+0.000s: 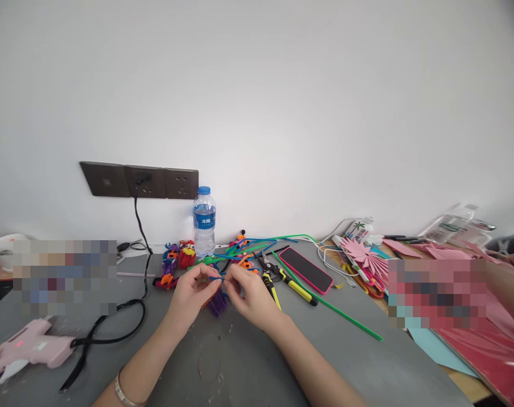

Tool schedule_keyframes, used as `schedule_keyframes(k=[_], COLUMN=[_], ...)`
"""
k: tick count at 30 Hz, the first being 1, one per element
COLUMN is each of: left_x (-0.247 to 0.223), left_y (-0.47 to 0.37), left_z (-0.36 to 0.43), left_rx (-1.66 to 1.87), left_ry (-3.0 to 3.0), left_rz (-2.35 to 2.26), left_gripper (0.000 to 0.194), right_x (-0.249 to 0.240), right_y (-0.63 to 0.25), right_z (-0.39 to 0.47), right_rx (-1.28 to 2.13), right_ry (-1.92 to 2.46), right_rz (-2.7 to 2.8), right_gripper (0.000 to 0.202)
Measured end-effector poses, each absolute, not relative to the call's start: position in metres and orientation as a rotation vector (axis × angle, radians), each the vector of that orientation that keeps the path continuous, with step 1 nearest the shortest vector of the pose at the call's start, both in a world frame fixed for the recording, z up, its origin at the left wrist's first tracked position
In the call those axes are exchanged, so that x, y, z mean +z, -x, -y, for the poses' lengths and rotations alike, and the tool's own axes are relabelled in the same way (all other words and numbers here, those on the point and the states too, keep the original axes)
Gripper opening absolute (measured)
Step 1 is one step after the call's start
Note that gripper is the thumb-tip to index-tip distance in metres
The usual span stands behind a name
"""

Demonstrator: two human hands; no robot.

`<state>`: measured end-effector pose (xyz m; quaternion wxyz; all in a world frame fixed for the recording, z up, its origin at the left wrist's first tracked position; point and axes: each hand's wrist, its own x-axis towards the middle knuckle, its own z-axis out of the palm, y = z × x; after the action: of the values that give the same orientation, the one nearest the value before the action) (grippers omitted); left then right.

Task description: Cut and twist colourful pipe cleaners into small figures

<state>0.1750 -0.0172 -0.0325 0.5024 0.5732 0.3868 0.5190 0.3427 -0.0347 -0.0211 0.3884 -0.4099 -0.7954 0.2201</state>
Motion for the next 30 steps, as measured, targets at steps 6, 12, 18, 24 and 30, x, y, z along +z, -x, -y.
schedule_keyframes(k=[6, 12, 18, 24, 30], left_x=[-0.029, -0.038, -0.043, -0.038, -0.040], left_y=[-0.167, -0.165, -0.165, -0.165, -0.165], left_z=[0.014, 0.013, 0.014, 0.015, 0.016], left_rx=[1.191, 1.194, 1.278, 1.215, 1.250], left_ry=[-1.743, -2.204, -2.244, -2.209, -2.299], left_rz=[-0.896, -0.939, -1.008, -1.059, -1.016], left_gripper=[0.019, 0.012, 0.014, 0.013, 0.013], right_x=[-0.023, -0.032, -0.032, -0.025, -0.024], right_y=[-0.348, -0.348, -0.347, -0.347, -0.346], right_z=[0.031, 0.024, 0.025, 0.029, 0.031], right_rx=[1.001, 1.222, 1.214, 0.873, 0.882], right_ry=[0.990, 0.967, 0.975, 1.082, 1.038], right_rz=[1.827, 1.707, 1.717, 1.893, 1.905], right_gripper=[0.024, 0.031, 0.032, 0.025, 0.022])
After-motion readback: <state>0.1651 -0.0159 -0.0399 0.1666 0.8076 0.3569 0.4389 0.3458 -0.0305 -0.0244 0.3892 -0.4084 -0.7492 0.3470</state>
